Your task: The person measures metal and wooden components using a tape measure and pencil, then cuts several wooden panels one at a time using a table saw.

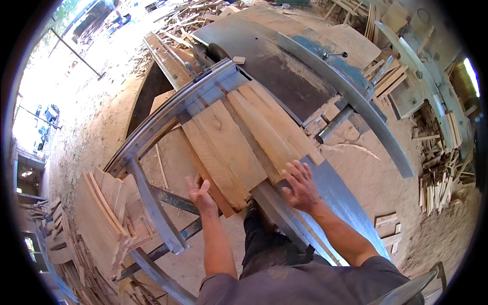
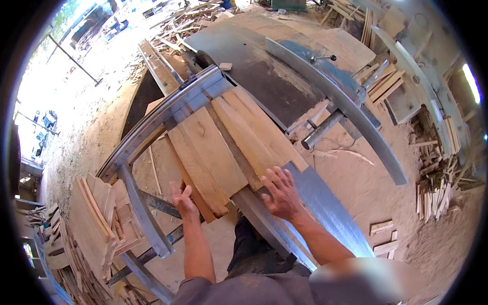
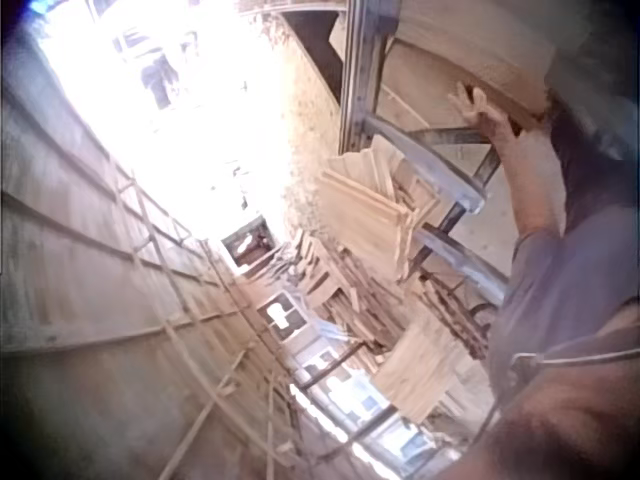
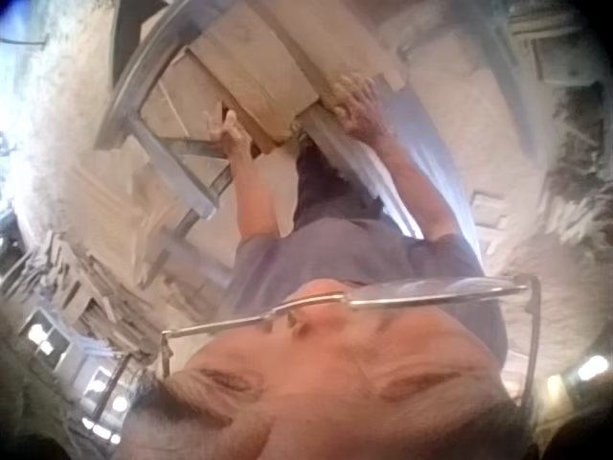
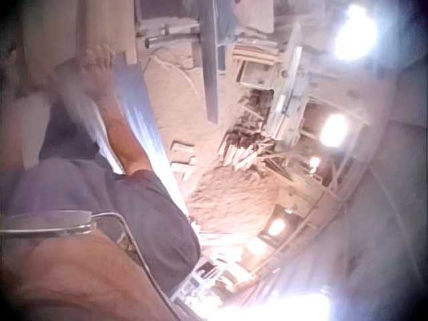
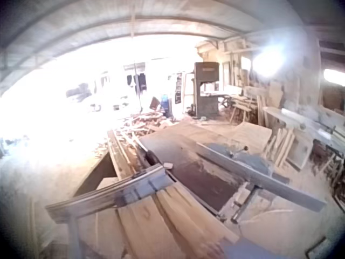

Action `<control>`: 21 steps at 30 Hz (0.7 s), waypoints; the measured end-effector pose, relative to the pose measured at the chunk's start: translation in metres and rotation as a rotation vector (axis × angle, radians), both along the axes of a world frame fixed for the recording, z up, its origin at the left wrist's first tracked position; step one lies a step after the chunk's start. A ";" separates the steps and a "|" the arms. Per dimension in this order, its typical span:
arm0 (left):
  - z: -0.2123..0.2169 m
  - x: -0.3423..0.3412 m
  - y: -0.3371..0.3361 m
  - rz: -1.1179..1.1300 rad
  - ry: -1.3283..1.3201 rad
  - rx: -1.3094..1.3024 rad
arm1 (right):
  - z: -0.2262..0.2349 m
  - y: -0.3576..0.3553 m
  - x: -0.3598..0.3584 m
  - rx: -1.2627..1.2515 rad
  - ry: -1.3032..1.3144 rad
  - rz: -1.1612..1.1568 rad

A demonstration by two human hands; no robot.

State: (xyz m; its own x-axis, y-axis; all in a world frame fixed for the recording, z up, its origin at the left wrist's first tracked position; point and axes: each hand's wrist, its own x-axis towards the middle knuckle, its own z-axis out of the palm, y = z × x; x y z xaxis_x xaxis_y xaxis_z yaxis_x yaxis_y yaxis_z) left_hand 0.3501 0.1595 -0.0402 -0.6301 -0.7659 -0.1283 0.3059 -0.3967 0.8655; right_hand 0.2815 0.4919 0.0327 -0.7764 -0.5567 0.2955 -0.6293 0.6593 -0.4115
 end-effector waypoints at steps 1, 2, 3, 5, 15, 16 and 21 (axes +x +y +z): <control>-0.004 0.000 -0.003 0.065 -0.033 -0.034 | -0.010 -0.015 -0.009 -0.005 -0.015 -0.004; -0.017 0.009 -0.015 0.016 -0.217 -0.273 | -0.018 -0.027 -0.017 -0.012 -0.028 -0.009; -0.037 0.028 -0.032 -0.030 -0.408 -0.515 | -0.024 -0.038 -0.024 -0.022 -0.006 -0.014; -0.046 0.052 -0.036 -0.200 -0.770 -0.911 | -0.035 -0.053 -0.033 -0.040 0.032 -0.041; -0.033 0.077 0.020 -0.472 -1.028 -1.570 | -0.045 -0.088 -0.068 -0.072 0.113 -0.125; -0.034 0.079 0.021 -0.459 -1.038 -1.552 | -0.045 -0.095 -0.074 -0.076 0.126 -0.132; -0.031 0.072 0.029 -0.417 -1.095 -1.509 | -0.052 -0.111 -0.112 -0.119 0.171 -0.117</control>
State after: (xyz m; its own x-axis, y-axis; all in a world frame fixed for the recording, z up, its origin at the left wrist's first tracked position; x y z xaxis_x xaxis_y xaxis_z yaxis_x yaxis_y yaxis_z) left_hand 0.4223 0.1889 -0.0709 -0.8940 -0.4479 -0.0079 -0.4374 0.8690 0.2313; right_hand 0.1694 0.3813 -0.0188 -0.7667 -0.4194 0.4861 -0.6187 0.6851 -0.3846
